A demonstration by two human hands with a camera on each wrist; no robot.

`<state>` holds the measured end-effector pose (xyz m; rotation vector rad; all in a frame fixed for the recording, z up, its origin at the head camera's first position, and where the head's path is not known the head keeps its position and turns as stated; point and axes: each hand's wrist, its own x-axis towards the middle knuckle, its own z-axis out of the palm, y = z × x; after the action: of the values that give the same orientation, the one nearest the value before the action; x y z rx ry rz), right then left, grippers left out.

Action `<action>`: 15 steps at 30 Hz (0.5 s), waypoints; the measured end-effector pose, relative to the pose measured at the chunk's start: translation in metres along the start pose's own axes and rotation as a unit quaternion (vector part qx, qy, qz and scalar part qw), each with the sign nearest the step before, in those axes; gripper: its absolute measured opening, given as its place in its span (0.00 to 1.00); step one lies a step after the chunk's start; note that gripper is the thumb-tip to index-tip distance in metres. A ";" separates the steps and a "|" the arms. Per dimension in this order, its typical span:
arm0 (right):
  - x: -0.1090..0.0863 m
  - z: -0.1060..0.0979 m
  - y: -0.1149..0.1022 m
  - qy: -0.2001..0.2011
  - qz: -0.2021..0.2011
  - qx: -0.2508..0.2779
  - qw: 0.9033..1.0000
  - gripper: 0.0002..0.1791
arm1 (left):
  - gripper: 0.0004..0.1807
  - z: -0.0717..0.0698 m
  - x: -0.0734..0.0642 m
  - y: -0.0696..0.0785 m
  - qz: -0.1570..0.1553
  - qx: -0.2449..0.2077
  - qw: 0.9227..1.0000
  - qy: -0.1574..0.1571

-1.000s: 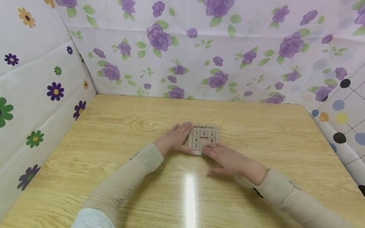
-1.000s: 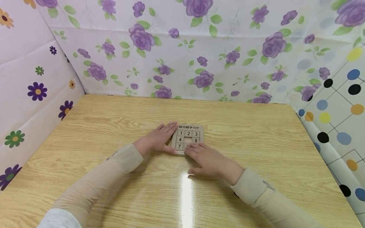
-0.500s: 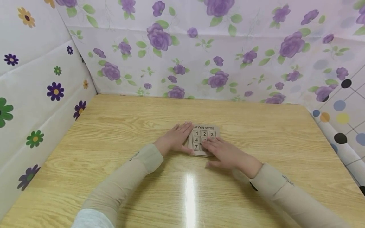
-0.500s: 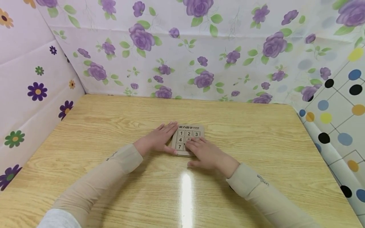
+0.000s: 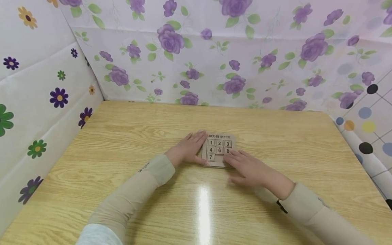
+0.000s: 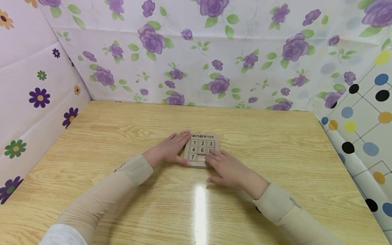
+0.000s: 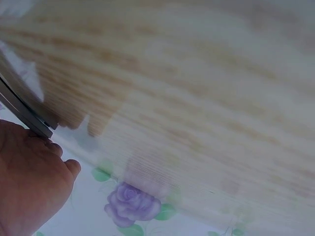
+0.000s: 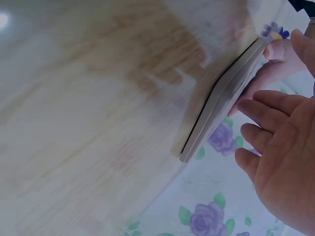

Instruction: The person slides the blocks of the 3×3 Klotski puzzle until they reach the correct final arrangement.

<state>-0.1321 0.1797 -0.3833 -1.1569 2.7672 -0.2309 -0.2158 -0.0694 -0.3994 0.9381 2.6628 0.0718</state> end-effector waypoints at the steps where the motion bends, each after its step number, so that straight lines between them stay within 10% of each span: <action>1: -0.002 0.000 0.000 -0.002 0.004 0.000 1.000 0.38 | 0.63 0.000 0.000 0.000 0.001 -0.002 1.000 0.002; 15: 0.004 0.001 -0.012 -0.013 -0.017 0.005 1.000 0.41 | 0.63 0.000 -0.002 0.000 0.008 -0.005 1.000 0.012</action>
<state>-0.1268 0.1682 -0.3819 -1.1963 2.7228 -0.2296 -0.2145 -0.0705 -0.3989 0.9619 2.6753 0.0999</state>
